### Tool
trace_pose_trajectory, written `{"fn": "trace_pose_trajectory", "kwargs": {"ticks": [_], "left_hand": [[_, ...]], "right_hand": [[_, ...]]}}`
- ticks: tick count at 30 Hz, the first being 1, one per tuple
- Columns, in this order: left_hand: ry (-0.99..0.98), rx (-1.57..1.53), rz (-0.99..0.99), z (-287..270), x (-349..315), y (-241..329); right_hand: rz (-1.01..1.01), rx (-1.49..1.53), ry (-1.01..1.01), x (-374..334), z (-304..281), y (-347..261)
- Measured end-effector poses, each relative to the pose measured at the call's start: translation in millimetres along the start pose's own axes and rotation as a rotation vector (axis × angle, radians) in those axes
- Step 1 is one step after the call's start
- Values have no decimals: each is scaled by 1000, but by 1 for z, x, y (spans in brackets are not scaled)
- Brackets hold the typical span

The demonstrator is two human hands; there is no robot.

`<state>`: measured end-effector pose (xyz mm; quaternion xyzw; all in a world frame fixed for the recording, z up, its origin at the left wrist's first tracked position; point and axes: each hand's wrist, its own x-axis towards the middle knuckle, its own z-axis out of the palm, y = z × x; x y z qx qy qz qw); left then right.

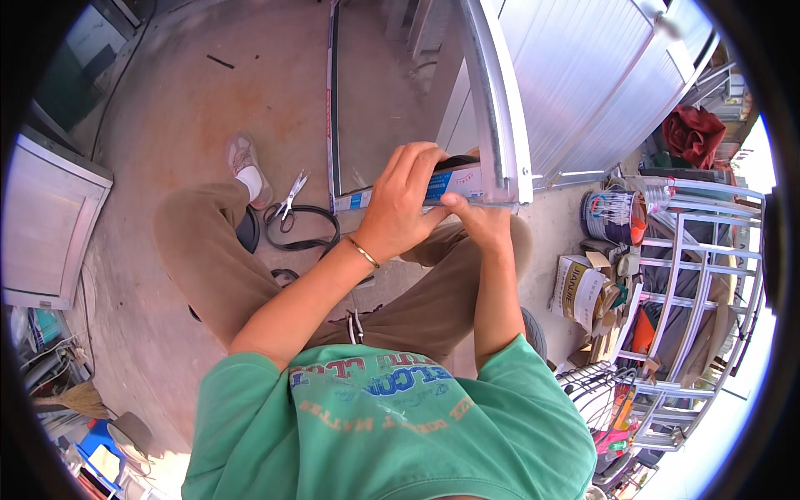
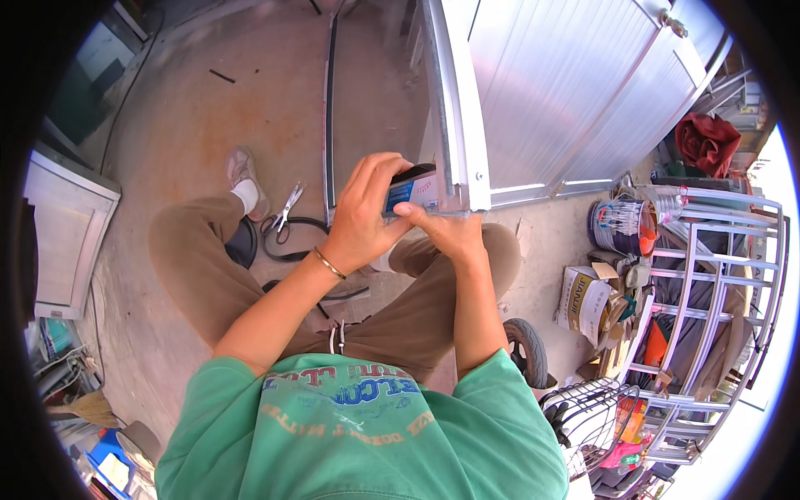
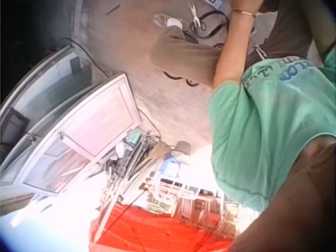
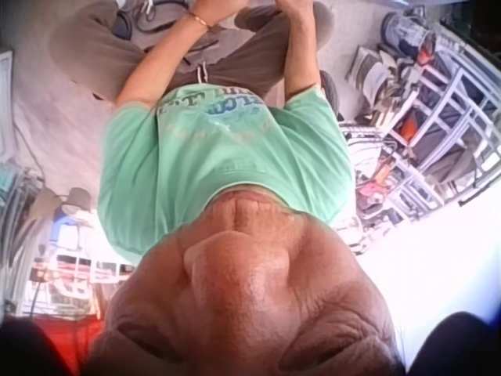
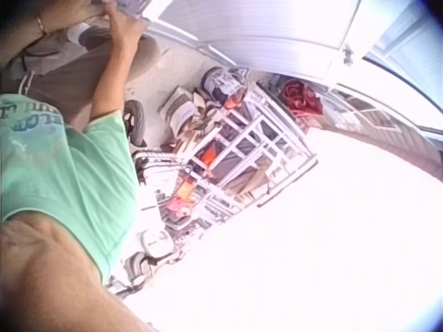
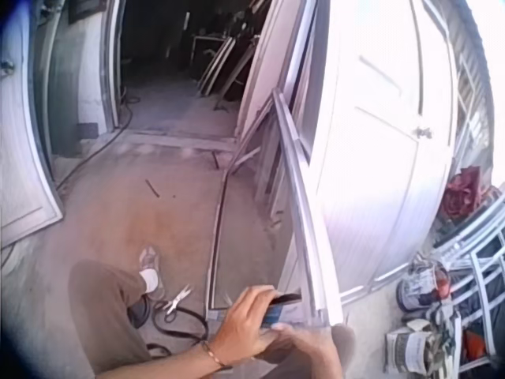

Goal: The person sits on the floor and installs a black rubber seal into a groove on a long aluminum profile. They use scissors to cut the seal to length and a small metal tool to press the seal into place along the profile's edge.

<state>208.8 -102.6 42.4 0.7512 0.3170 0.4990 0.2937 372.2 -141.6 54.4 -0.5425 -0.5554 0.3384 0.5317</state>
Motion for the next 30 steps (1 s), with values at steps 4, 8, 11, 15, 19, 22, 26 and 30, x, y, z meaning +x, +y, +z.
{"fn": "trace_pose_trajectory", "kwargs": {"ticks": [4,8,11,15,19,22,26,30], "left_hand": [[-7,-66,-3,3,-4,-7],[9,-71,9,3,-3,-8],[49,-70,-33,8,-13,-15],[66,-63,-73,14,-21,-16],[35,-49,-72,10,-20,-15],[31,-96,-55,4,-10,-7],[6,-189,-14,4,9,4],[4,-216,7,2,11,5]], "right_hand": [[-15,38,63,-3,2,15],[-68,103,86,-2,6,18],[-51,134,97,-3,8,13],[-59,125,84,-3,6,14],[-34,105,102,-3,10,7],[-41,42,91,-3,10,1],[-82,93,116,-7,9,3],[-107,105,96,-2,8,6]]}}
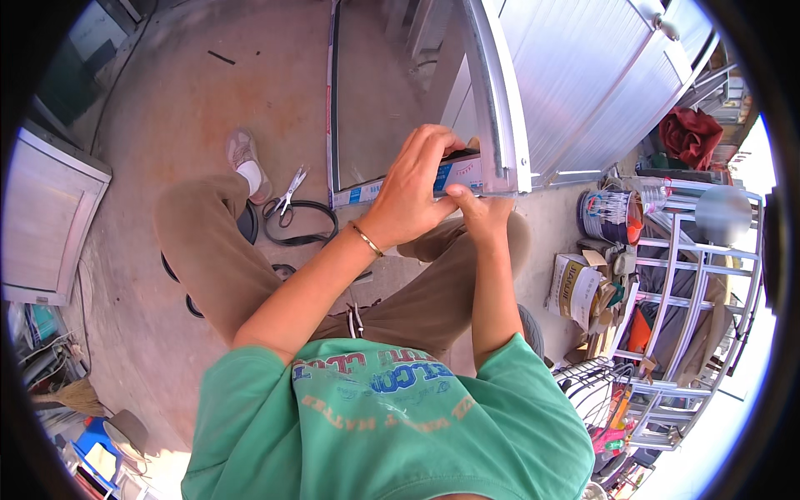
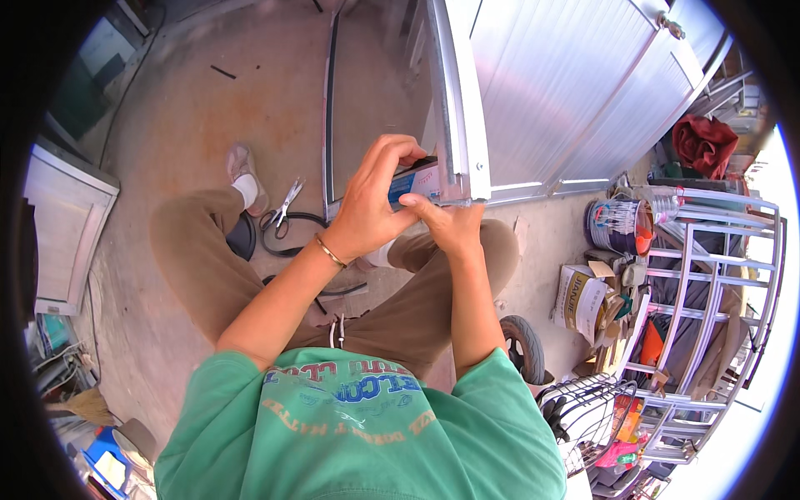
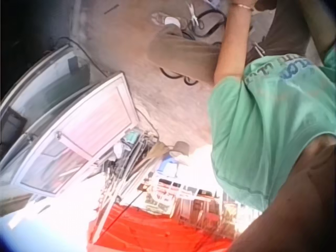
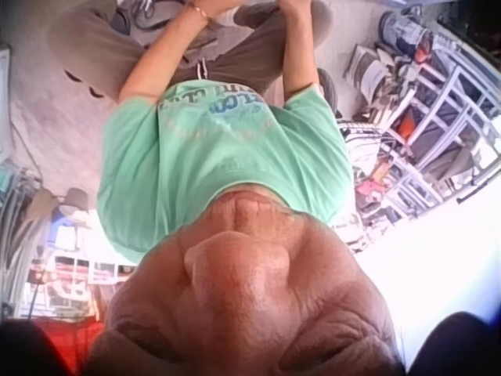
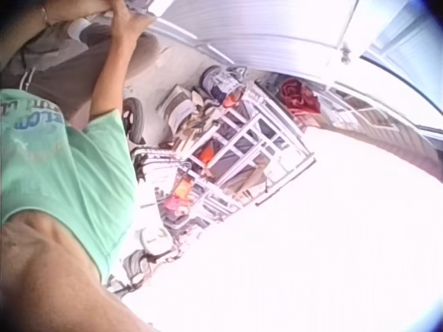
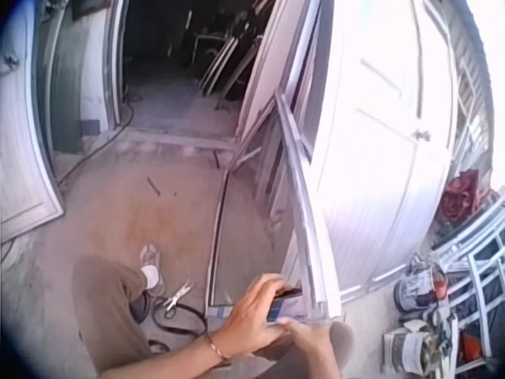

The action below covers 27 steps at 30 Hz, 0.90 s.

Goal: The person sits on the floor and installs a black rubber seal into a groove on a long aluminum profile. They use scissors to cut the seal to length and a small metal tool to press the seal into place along the profile's edge.

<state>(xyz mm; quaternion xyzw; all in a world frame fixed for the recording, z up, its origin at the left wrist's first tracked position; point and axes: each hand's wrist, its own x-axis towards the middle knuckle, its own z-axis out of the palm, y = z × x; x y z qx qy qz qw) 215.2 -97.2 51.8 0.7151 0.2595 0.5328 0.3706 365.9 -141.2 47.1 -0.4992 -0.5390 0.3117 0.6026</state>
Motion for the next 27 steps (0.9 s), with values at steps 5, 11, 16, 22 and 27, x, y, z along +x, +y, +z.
{"fn": "trace_pose_trajectory", "kwargs": {"ticks": [5,11,16,22,27], "left_hand": [[-62,17,46,-5,9,-1],[-138,32,77,-13,15,-5],[-134,79,115,-12,5,-5],[149,102,-316,-15,-73,-69],[-319,531,-885,-17,-188,-163]], "right_hand": [[-37,94,-5,5,1,0],[-21,117,-72,11,-4,5],[146,108,-197,4,-19,-15],[245,-320,-413,44,-101,-43],[-4,-220,-81,146,-30,-57]]}}
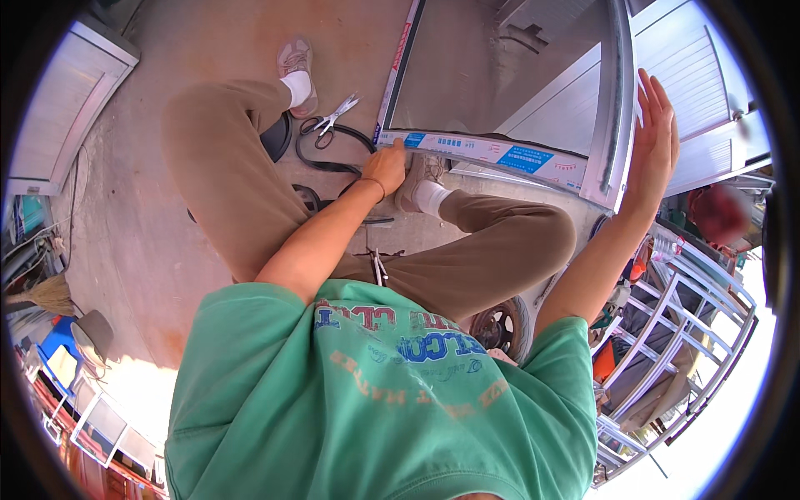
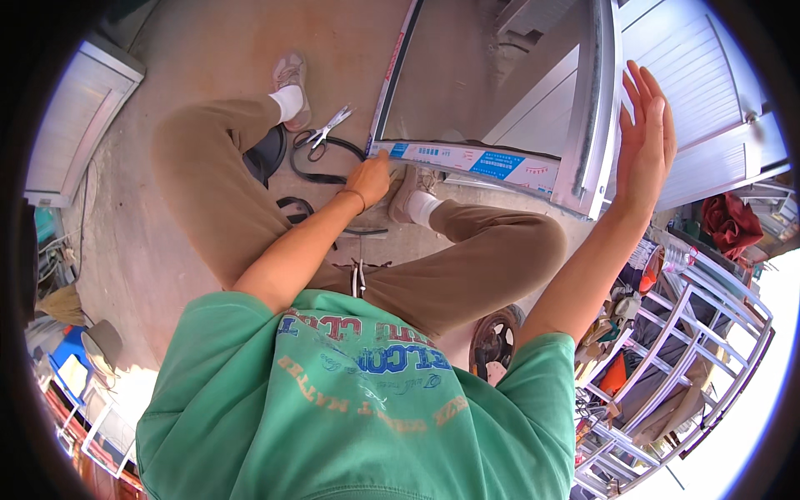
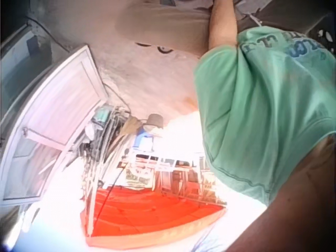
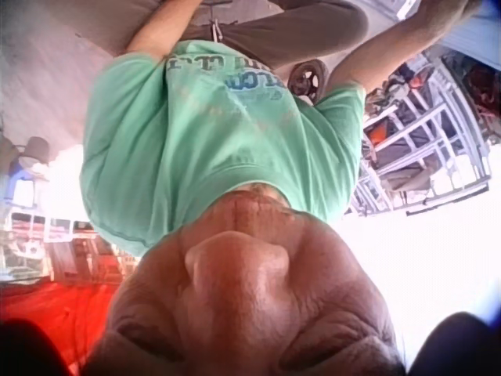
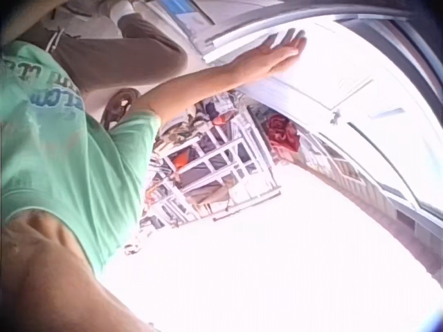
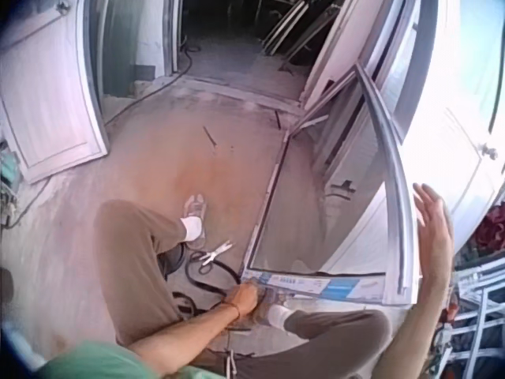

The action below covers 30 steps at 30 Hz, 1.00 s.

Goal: The person sits on the floor and installs a black rubber seal into a groove on a long aluminum profile. They use scissors to cut the seal to length and a small metal tool to press the seal into place along the profile's edge.

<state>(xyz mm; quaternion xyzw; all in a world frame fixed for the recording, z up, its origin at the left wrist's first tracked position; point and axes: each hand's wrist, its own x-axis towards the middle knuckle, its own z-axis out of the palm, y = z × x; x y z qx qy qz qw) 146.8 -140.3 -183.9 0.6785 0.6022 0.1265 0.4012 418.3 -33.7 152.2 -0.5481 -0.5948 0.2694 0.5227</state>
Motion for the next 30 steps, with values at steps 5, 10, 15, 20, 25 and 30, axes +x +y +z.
{"fn": "trace_pose_trajectory", "kwargs": {"ticks": [5,10,15,20,25,30], "left_hand": [[-269,204,-259,18,-3,-72],[-482,244,77,74,7,-71],[-381,257,-67,179,29,-103],[-409,380,135,179,26,-93],[-529,262,211,128,15,-64],[-780,336,40,95,-13,-58]], "right_hand": [[12,-121,-82,58,23,20],[76,-195,-90,48,45,-8],[49,-334,-119,48,77,-39],[-15,-444,-172,53,82,-38],[-21,-424,-184,53,76,-33],[19,-292,-177,53,80,-39]]}}
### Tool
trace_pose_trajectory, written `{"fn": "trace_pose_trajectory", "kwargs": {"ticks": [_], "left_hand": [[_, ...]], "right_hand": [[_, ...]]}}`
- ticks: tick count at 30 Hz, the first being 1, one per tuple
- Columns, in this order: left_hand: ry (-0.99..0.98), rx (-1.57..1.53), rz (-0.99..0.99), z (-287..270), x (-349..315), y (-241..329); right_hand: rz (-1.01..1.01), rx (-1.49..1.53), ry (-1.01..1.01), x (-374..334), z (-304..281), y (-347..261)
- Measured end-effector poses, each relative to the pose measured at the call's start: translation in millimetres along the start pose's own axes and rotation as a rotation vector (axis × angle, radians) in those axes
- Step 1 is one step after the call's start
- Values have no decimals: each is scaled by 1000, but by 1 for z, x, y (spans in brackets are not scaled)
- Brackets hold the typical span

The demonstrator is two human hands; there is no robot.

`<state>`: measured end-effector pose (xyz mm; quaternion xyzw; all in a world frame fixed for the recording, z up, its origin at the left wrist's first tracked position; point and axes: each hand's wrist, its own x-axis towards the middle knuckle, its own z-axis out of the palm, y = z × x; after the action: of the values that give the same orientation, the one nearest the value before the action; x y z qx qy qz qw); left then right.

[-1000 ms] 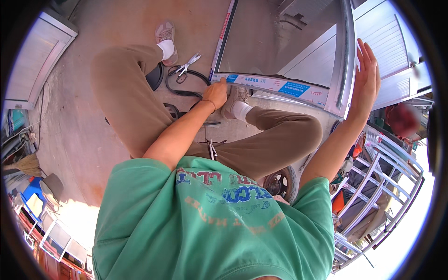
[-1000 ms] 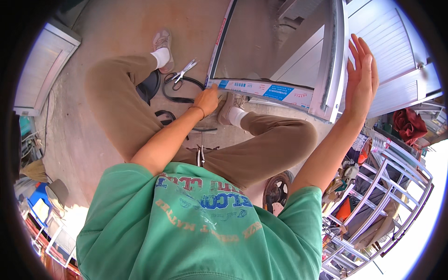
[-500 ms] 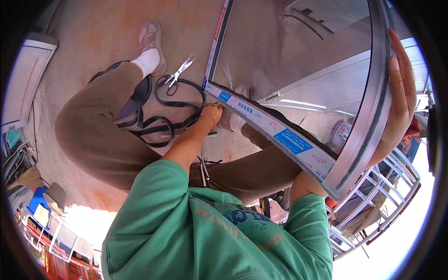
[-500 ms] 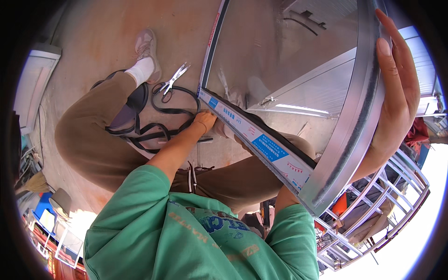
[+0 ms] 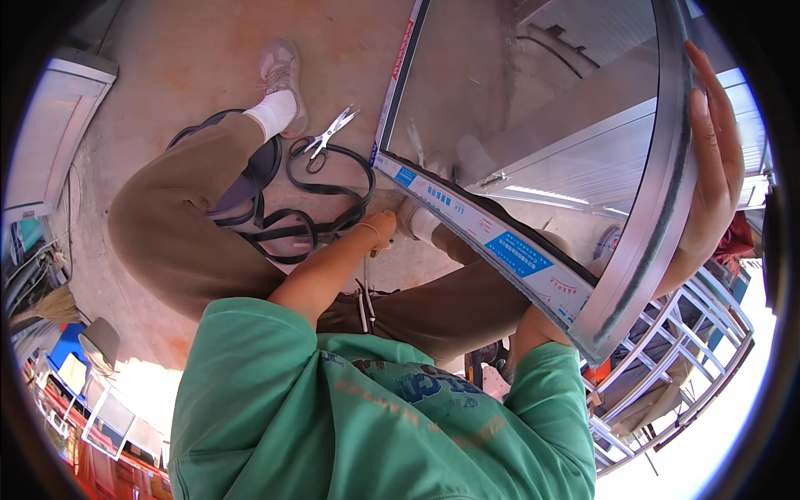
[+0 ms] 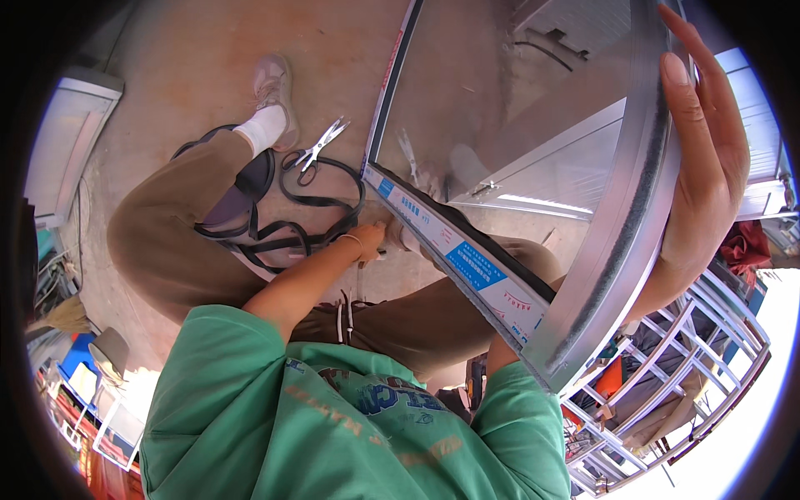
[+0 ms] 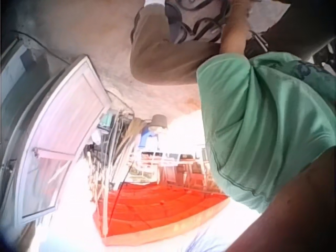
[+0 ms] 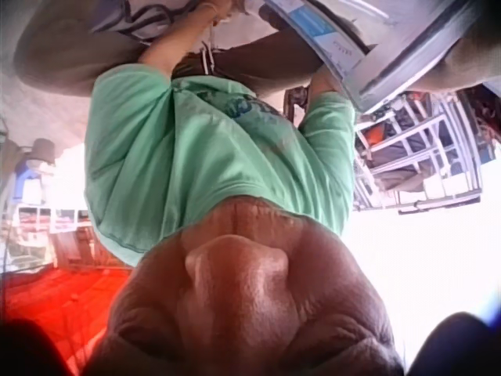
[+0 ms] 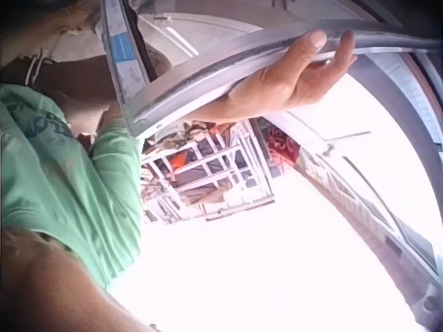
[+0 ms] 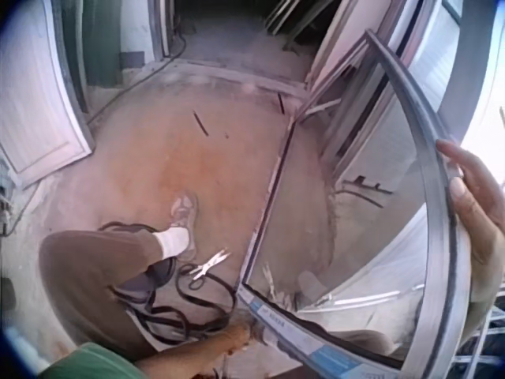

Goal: The person sits on the floor and installs a black rubber seal into a groove on a long aluminum profile. They use scissors to cut the seal to length and a small metal tool to press the seal into place along the profile's edge.

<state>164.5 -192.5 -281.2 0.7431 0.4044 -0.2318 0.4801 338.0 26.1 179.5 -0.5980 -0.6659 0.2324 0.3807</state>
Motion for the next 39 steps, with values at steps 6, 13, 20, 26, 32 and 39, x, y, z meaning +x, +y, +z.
{"fn": "trace_pose_trajectory", "kwargs": {"ticks": [6,13,20,26,32,39], "left_hand": [[-67,-643,-176,-87,-64,-48],[517,-1475,95,-176,-81,-62],[658,-679,71,-183,-82,-24],[683,-660,-47,-187,-79,-16],[903,-518,73,-174,-66,-46],[722,-108,-218,-185,-78,-50]], "right_hand": [[-115,267,-202,26,-30,52],[-205,285,-77,14,-3,27],[-119,162,83,-1,14,-6],[-78,136,118,-10,21,-23],[-127,172,97,-5,23,-16],[-140,66,90,-1,22,-17]]}}
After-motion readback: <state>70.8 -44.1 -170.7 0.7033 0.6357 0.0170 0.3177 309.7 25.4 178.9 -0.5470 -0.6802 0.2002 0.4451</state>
